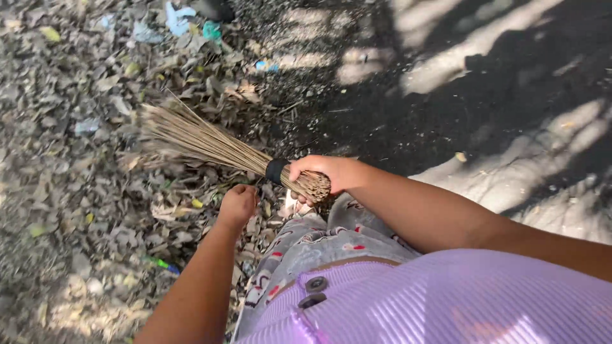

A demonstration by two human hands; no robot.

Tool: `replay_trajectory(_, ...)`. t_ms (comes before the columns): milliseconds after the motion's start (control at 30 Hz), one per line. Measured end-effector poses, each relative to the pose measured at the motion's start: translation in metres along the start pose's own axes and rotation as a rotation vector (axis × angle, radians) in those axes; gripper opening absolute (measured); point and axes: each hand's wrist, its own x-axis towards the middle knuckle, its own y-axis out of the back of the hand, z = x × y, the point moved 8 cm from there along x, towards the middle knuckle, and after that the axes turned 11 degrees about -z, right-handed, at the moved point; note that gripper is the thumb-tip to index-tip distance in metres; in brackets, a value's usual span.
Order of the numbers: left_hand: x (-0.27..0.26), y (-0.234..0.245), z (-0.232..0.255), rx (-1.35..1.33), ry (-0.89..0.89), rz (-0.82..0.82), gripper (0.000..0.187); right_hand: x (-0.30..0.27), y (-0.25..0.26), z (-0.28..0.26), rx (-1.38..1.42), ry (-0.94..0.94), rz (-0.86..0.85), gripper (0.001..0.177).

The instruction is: Sweep dry leaves and debris from the ground using a handheld broom.

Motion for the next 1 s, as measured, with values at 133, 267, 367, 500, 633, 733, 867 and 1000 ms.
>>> replay_trajectory(133, 0.011, -0.018, 0.029, 0.013, 0.157, -0.005, 0.028, -0.067, 0.014, -0.042, -0.081, 0.088, 0.136, 0.037)
replay_trajectory(267, 0.031, -0.022, 0.039, 0.125, 0.189, -0.035, 0.03, -0.139, 0.095, -0.071, 0.092, 0.224, 0.407, 0.042)
replay_trajectory(367, 0.059, -0.022, 0.033, 0.081, 0.208, -0.088, 0.028, -0.193, 0.14, -0.111, 0.241, 0.434, 0.462, 0.027)
replay_trajectory(500, 0.07, -0.02, 0.076, 0.048, 0.291, 0.006, 0.029, -0.251, 0.265, -0.158, 0.33, 0.446, 0.675, 0.017)
replay_trajectory(633, 0.074, -0.009, 0.111, -0.005, 0.289, 0.113, 0.031, -0.256, 0.34, -0.209, 0.395, 0.417, 0.732, 0.011)
replay_trajectory(733, 0.085, -0.014, 0.147, -0.004, 0.352, 0.16, 0.033, -0.212, 0.339, -0.248, 0.564, 0.296, 0.657, 0.02)
replay_trajectory(867, 0.114, -0.029, 0.193, 0.009, 0.35, 0.217, 0.034, -0.145, 0.141, -0.344, -1.059, 0.796, -0.095, 0.047)
replay_trajectory(1000, 0.147, -0.034, 0.242, 0.183, 0.247, 0.265, 0.034, -0.026, 0.169, -0.329, 0.124, -0.097, 0.169, 0.019)
